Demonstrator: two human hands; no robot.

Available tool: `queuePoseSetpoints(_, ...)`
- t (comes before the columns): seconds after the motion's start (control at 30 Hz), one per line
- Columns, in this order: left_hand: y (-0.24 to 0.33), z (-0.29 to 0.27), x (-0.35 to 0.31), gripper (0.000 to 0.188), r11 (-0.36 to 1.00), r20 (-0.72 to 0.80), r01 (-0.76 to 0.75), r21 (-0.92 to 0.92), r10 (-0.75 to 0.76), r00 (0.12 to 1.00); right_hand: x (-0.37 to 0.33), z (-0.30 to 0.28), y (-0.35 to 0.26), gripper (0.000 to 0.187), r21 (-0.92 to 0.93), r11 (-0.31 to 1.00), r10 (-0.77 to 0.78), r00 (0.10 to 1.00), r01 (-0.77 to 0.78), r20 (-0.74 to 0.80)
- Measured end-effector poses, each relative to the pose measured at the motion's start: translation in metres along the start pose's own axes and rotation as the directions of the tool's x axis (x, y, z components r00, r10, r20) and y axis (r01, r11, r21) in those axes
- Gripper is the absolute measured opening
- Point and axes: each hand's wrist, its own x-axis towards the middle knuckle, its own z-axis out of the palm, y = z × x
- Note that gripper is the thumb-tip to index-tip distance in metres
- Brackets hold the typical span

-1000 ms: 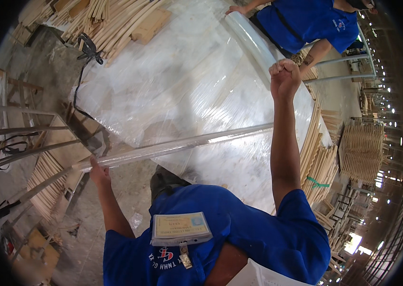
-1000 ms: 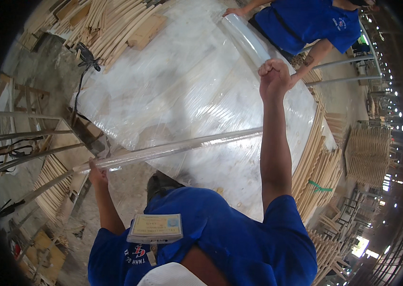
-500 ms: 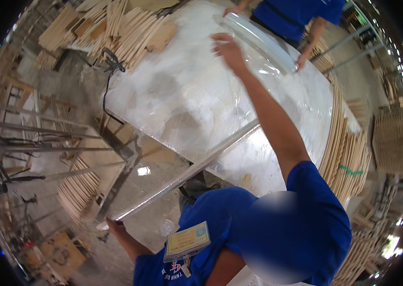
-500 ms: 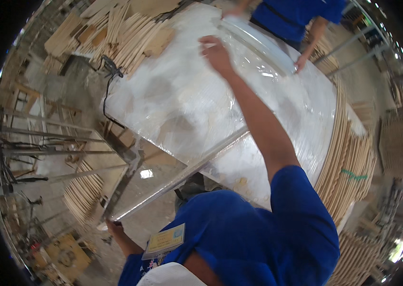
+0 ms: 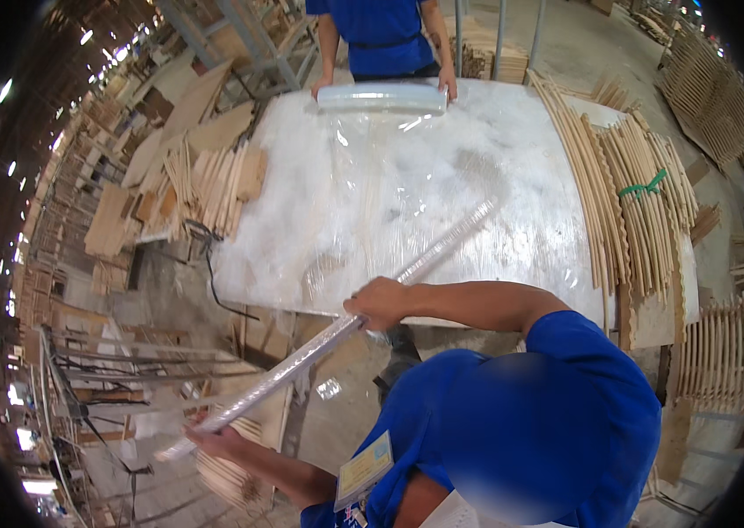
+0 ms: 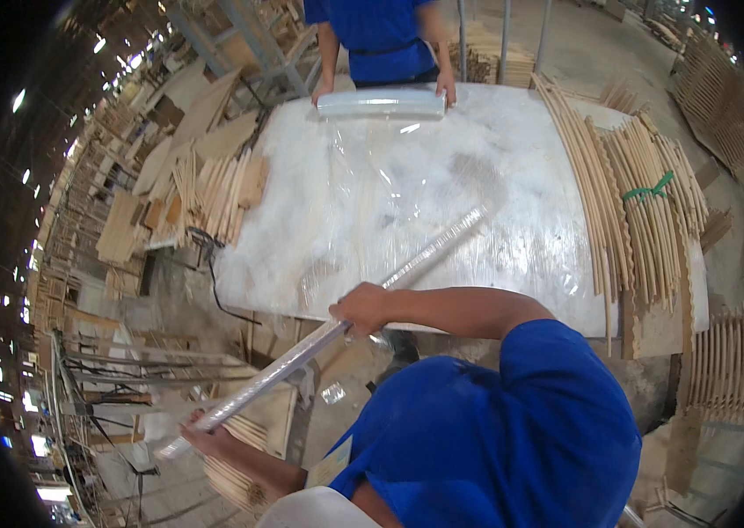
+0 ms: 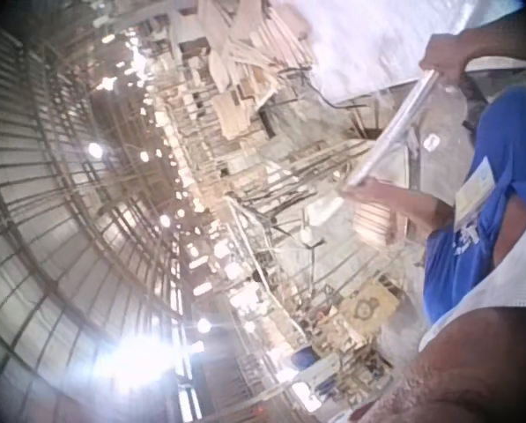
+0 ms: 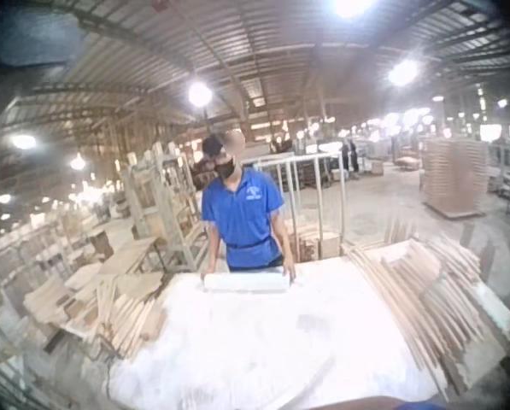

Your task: The person wraps a large sheet of clear plastic film over a table surface. They repeatedly pick up bundles of thin wooden sticks, align them, and place them onto the plastic-covered table. The person uses a metal rod to roll and smooth the plastic film over the sticks. A coworker assists by holding the plastic roll and handing over bundles of sticks.

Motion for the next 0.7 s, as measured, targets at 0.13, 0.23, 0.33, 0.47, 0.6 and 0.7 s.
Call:
queuePoseSetpoints(0.13, -0.053, 0.121, -0.051, 0.031, 0.972, 0.669, -0.097, -0.215, 0.219, 0.710, -0.027, -0.065, -0.044, 0.047, 0.507, 0.861, -0.081, 0.980, -0.024, 0.183)
queuePoseSetpoints(0.23, -0.075, 0.228, -0.174, 0.026, 0.573, 0.942, 0.793, -0.207, -0.101, 0.319, -0.061, -0.091, -0.039, 0.052, 0.839, 0.427, -0.012, 0.926, -0.336, 0.377)
queuePoseSetpoints(0.33, -0.095, 0.283, -0.205, 0.023, 0.646, 0.848, 0.760, 0.072, -0.440, 0.294, -0.084, -0.065, -0.014, 0.058, 0.864, 0.440, 0.211, 0.963, -0.246, 0.167)
queuePoseSetpoints(0.47, -0.115, 0.354, -0.199, 0.019, 0.736, 0.724, 0.629, 0.250, -0.574, 0.383, -0.126, -0.012, 0.004, 0.055, 0.475, 0.770, 0.598, 0.743, -0.427, -0.301)
queuePoseSetpoints(0.6, -0.124, 0.435, -0.157, 0.020, 0.749, 0.832, 0.645, 0.151, -0.449, 0.326, -0.171, 0.048, -0.010, 0.045, 0.602, 0.509, 0.856, 0.286, -0.615, -0.431)
queuePoseSetpoints(0.7, -0.133, 0.452, -0.177, 0.021, 0.603, 0.913, 0.788, 0.120, -0.379, 0.151, -0.171, 0.025, -0.030, 0.041, 0.704, 0.366, 0.930, 0.269, -0.609, -0.251)
